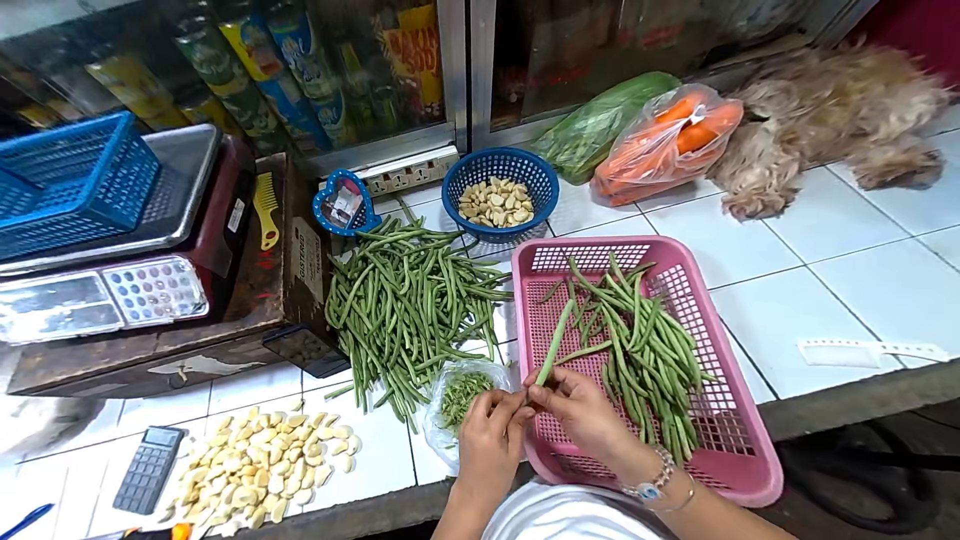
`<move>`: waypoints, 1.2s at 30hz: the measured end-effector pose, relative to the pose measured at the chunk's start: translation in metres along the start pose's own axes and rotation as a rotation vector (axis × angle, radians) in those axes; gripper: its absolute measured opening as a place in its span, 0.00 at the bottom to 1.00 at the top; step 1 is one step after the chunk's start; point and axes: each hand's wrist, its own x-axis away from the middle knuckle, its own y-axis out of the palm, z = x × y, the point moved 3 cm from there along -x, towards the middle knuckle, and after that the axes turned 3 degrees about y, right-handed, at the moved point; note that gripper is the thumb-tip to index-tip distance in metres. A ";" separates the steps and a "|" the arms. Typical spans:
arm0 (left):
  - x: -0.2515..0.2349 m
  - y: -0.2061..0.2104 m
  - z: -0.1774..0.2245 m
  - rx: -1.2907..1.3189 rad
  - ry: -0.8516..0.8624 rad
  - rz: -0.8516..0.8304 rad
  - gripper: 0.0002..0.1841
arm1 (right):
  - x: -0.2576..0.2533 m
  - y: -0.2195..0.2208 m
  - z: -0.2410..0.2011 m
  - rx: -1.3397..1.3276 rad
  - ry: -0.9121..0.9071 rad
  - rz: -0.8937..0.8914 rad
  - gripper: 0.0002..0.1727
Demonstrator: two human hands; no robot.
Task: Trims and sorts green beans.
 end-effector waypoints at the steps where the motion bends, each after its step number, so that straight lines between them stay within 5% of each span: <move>1: 0.000 -0.002 -0.001 0.005 0.017 0.005 0.10 | -0.001 0.000 0.000 -0.045 0.017 0.002 0.10; 12: 0.003 -0.005 -0.008 0.122 -0.048 -0.037 0.10 | -0.001 -0.010 0.006 -0.121 -0.112 -0.200 0.14; 19: 0.002 -0.002 0.000 0.296 -0.148 0.006 0.08 | 0.006 -0.002 0.011 0.039 -0.489 -0.109 0.13; 25: 0.004 0.003 0.004 0.308 -0.324 0.006 0.06 | 0.002 -0.010 0.020 0.474 -0.875 -0.126 0.06; 32: 0.005 0.006 0.011 0.236 -0.101 0.001 0.11 | -0.001 -0.016 0.010 -0.205 -0.208 -0.024 0.15; 36: 0.001 0.005 0.009 0.273 -0.159 0.041 0.12 | 0.000 -0.015 0.013 -0.384 -0.053 -0.129 0.13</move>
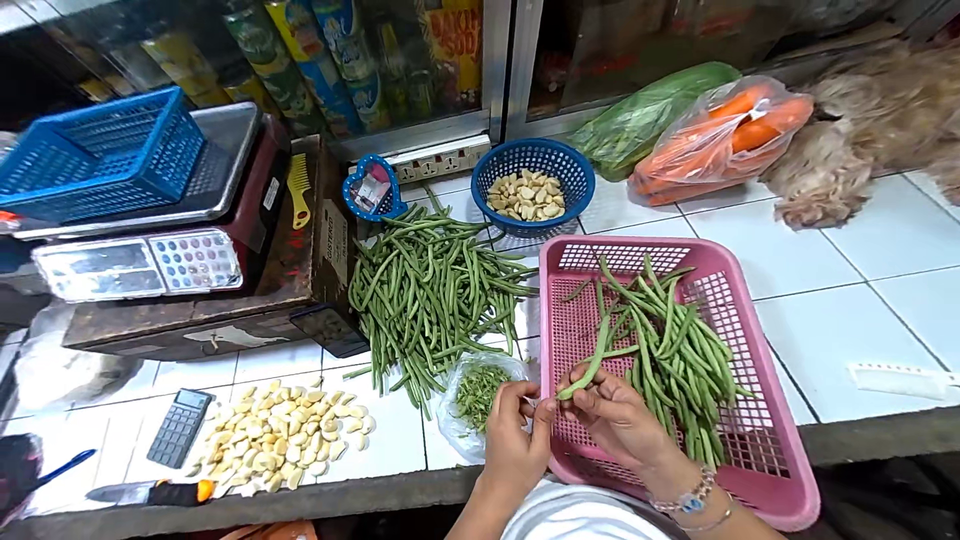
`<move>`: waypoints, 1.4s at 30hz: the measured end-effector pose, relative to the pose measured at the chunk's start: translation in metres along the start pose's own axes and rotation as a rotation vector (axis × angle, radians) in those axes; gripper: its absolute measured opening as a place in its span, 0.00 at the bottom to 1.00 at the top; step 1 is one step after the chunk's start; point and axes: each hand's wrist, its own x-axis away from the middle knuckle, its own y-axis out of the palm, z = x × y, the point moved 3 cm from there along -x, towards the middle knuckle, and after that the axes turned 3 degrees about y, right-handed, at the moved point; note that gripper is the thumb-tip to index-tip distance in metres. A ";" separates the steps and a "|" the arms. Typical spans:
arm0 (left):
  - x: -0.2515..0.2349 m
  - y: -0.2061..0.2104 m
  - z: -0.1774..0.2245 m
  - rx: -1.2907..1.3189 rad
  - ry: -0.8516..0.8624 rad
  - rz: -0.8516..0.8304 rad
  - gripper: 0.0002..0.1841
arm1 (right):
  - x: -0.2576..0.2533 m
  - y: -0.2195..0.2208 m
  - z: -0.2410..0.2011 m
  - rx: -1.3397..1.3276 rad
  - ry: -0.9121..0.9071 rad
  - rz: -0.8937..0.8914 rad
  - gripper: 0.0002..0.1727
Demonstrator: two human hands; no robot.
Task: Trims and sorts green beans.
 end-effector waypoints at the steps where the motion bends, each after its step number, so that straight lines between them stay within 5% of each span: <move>1: -0.002 -0.002 0.000 0.014 -0.004 -0.029 0.12 | 0.000 -0.001 0.001 0.000 0.013 -0.004 0.13; 4: -0.001 -0.001 -0.002 0.017 0.017 -0.081 0.09 | 0.000 -0.002 0.001 0.204 0.049 0.052 0.12; 6: 0.001 0.000 -0.004 -0.017 -0.010 -0.041 0.08 | 0.001 -0.002 -0.002 0.582 -0.034 0.090 0.04; 9: 0.001 0.000 -0.006 -0.172 0.041 0.028 0.06 | 0.007 -0.003 -0.001 1.134 -0.523 0.157 0.16; 11: 0.001 0.000 -0.005 -0.279 0.124 0.036 0.05 | 0.008 -0.003 0.003 1.289 -0.793 0.095 0.15; 17: 0.000 0.002 0.000 -0.363 0.182 -0.046 0.06 | 0.011 -0.002 0.007 1.452 -1.150 -0.085 0.10; 21: 0.003 0.003 0.002 -0.283 0.200 -0.077 0.07 | 0.017 -0.003 0.006 1.474 -1.221 -0.072 0.09; 29: 0.007 0.000 0.001 0.397 -0.125 -0.035 0.07 | 0.027 -0.001 -0.001 1.201 -1.127 -0.169 0.07; 31: 0.009 -0.003 0.000 0.327 -0.064 -0.026 0.07 | 0.029 -0.001 -0.006 1.106 -1.068 -0.175 0.07; 35: 0.018 -0.026 -0.029 -0.268 -0.027 0.067 0.07 | 0.041 -0.002 -0.040 0.917 -0.978 -0.064 0.07; 39: 0.015 -0.047 -0.058 -0.618 -0.798 -0.423 0.19 | 0.037 -0.014 -0.066 0.713 -0.954 0.060 0.10; 40: 0.015 -0.045 -0.055 -0.581 -0.798 -0.435 0.22 | 0.035 -0.016 -0.066 0.668 -0.909 0.063 0.09; 42: 0.020 -0.033 -0.033 -0.432 -0.418 -0.186 0.19 | 0.031 -0.020 -0.059 0.592 -0.807 0.048 0.09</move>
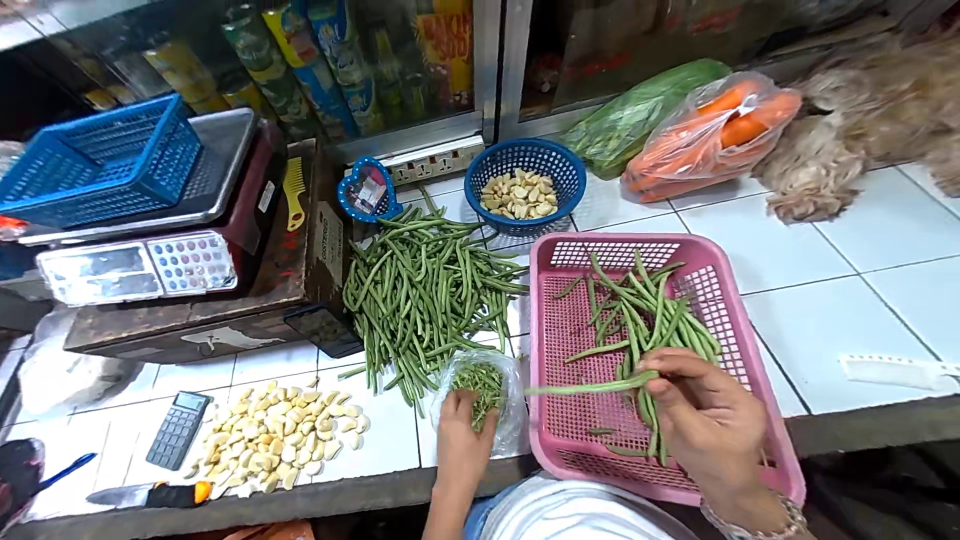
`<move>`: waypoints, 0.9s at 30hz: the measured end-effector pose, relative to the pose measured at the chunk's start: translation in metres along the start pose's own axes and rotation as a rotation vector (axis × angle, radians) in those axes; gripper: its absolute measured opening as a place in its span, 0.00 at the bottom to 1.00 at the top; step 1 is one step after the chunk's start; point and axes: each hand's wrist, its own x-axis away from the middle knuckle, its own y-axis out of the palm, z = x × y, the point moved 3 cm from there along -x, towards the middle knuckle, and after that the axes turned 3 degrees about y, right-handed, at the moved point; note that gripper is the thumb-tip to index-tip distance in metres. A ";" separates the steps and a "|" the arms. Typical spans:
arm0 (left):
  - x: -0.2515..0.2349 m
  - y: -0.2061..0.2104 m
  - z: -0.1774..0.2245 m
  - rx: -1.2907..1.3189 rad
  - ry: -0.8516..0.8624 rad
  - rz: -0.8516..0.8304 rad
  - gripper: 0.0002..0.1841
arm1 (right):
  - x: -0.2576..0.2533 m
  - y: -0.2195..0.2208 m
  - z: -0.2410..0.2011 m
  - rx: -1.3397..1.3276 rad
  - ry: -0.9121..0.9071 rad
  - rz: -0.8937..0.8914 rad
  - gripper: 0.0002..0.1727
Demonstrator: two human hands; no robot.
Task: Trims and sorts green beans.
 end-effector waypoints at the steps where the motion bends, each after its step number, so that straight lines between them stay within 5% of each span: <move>1: 0.006 0.004 0.014 0.070 0.210 0.159 0.17 | 0.003 0.002 0.004 -0.039 0.048 -0.002 0.08; 5: 0.014 0.018 0.059 0.046 0.741 0.231 0.21 | 0.009 0.007 0.010 -0.194 0.195 0.052 0.08; 9: -0.006 0.022 0.057 -0.033 0.983 0.269 0.11 | 0.005 0.005 0.018 -0.195 0.303 0.126 0.12; 12: -0.050 -0.003 0.033 -0.221 0.721 0.366 0.11 | -0.003 -0.008 0.051 0.301 0.293 0.053 0.11; 15: -0.086 -0.036 0.023 -0.289 0.203 0.214 0.27 | -0.011 -0.019 0.099 0.719 0.495 -0.380 0.15; 20: -0.061 -0.008 0.037 -0.227 0.347 -0.006 0.17 | -0.005 -0.010 0.139 1.045 0.637 -0.717 0.19; 23: -0.045 0.024 0.039 -0.166 0.476 -0.074 0.12 | -0.004 -0.005 0.143 1.058 0.610 -0.697 0.17; 27: -0.034 0.049 0.044 -0.054 0.620 -0.066 0.10 | 0.002 -0.002 0.118 0.885 0.307 -0.531 0.13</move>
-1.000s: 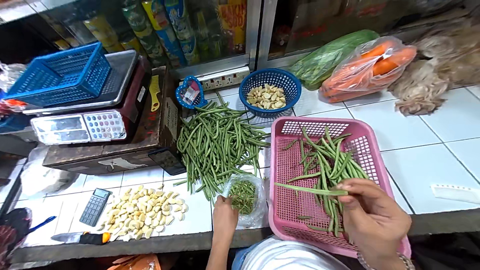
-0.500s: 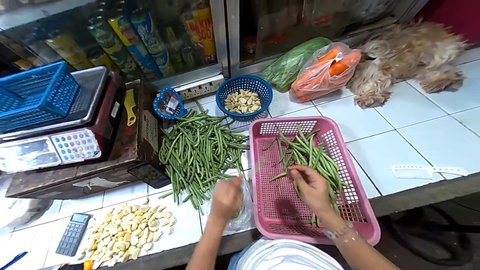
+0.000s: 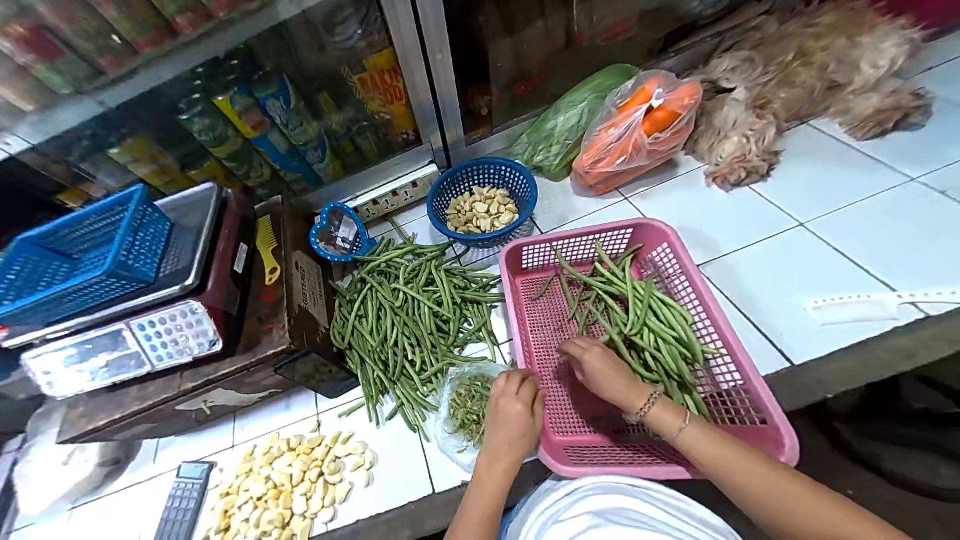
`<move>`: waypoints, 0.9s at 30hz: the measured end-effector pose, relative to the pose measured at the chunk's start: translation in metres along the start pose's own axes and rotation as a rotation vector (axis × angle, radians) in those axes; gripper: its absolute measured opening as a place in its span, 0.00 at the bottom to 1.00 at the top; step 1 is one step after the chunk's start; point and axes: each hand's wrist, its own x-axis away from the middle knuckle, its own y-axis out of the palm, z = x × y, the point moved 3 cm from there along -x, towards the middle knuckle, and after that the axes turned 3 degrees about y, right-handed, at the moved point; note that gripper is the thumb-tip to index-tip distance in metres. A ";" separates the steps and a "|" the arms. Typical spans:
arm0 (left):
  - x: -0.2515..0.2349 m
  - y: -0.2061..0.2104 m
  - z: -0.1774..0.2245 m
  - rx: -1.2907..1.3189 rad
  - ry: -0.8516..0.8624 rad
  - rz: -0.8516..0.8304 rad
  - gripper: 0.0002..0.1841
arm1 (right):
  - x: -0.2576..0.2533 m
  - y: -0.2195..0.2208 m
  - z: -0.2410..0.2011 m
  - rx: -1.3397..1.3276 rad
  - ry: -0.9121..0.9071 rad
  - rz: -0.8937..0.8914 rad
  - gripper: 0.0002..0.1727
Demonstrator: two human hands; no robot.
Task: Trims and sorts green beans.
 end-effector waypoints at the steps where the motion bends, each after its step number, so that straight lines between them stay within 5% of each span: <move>1: -0.001 0.002 0.003 0.020 0.025 0.037 0.11 | 0.006 -0.005 -0.009 -0.039 -0.059 0.048 0.12; 10: -0.006 -0.010 0.014 -0.239 0.172 0.064 0.07 | 0.031 -0.012 -0.063 0.220 -0.429 0.354 0.07; 15: -0.005 -0.021 0.010 0.033 -0.032 0.016 0.08 | 0.030 -0.019 -0.077 0.227 -0.489 0.391 0.07; 22: 0.004 -0.029 0.007 0.850 -0.400 0.207 0.08 | 0.033 -0.019 -0.085 -0.142 -0.506 0.515 0.10; 25: 0.010 -0.035 0.004 0.836 -0.310 0.272 0.07 | 0.036 -0.028 -0.093 -0.458 -0.431 0.479 0.11; 27: 0.020 -0.036 -0.009 0.608 -0.271 0.324 0.08 | 0.036 -0.042 -0.093 -0.729 -0.316 0.498 0.10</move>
